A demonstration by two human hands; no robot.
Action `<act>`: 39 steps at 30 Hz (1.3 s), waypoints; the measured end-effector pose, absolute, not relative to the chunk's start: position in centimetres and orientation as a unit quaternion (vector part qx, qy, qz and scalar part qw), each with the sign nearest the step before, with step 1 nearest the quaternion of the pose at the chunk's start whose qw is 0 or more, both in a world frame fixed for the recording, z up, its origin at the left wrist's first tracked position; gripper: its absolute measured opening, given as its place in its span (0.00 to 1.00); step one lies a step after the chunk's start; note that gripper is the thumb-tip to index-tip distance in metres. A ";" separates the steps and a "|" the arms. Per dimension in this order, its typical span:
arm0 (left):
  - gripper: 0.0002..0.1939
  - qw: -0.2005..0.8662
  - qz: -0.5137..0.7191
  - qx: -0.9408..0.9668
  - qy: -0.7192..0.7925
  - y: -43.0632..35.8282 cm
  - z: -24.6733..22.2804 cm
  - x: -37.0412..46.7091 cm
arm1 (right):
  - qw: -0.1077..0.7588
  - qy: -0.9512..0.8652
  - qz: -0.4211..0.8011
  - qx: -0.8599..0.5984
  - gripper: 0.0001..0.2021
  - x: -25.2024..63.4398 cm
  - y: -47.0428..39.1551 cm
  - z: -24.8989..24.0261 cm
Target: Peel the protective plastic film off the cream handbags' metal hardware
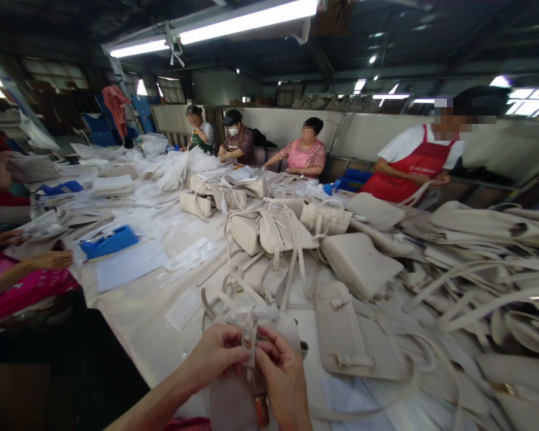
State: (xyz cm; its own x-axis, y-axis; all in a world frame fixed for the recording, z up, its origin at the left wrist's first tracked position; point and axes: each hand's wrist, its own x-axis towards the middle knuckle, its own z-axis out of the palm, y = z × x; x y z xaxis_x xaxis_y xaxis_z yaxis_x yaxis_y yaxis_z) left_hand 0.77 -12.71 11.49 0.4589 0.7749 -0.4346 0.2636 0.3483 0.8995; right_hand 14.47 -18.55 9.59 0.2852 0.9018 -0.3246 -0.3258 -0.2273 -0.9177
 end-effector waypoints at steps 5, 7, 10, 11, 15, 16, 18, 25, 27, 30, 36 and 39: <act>0.11 0.699 0.159 0.531 0.452 -12.3 11.4 1.0 | 0.556 -0.310 0.486 -0.599 0.26 14.9 -18.9 7.8; 0.10 0.706 0.166 0.519 0.452 -12.2 11.2 1.0 | 0.552 -0.313 0.499 -0.590 0.25 14.9 -18.9 7.7; 0.06 0.710 0.176 0.505 0.458 -12.1 11.2 1.2 | 0.567 -0.282 0.542 -0.552 0.25 14.8 -19.0 8.4; 0.05 0.710 0.180 0.504 0.457 -12.2 11.2 1.3 | 0.575 -0.262 0.561 -0.534 0.27 14.7 -19.0 8.8; 0.07 0.699 0.209 0.503 0.463 -12.4 11.2 2.2 | 0.599 -0.184 0.610 -0.485 0.30 14.7 -19.3 10.2; 0.07 0.696 0.218 0.497 0.469 -12.5 11.1 2.4 | 0.603 -0.182 0.604 -0.488 0.29 14.7 -19.3 10.3; 0.06 0.696 0.233 0.477 0.484 -12.6 10.9 2.7 | 0.611 -0.204 0.577 -0.503 0.27 14.7 -19.4 10.0; 0.11 0.719 0.250 0.456 0.461 -12.5 10.7 2.7 | 0.600 -0.281 0.456 -0.594 0.23 13.7 -19.8 7.4; 0.10 0.712 0.262 0.470 0.451 -12.7 10.5 2.8 | 0.586 -0.284 0.455 -0.607 0.22 13.7 -19.9 7.4; 0.09 0.702 0.286 0.478 0.443 -12.9 10.1 2.9 | 0.578 -0.263 0.507 -0.582 0.22 13.9 -19.8 8.3; 0.08 0.748 0.261 0.467 0.394 -12.8 9.9 2.4 | 0.560 -0.244 0.560 -0.560 0.20 14.6 -20.0 9.6; 0.08 0.751 0.242 0.479 0.384 -12.6 10.0 2.2 | 0.550 -0.239 0.578 -0.553 0.20 15.0 -20.0 9.0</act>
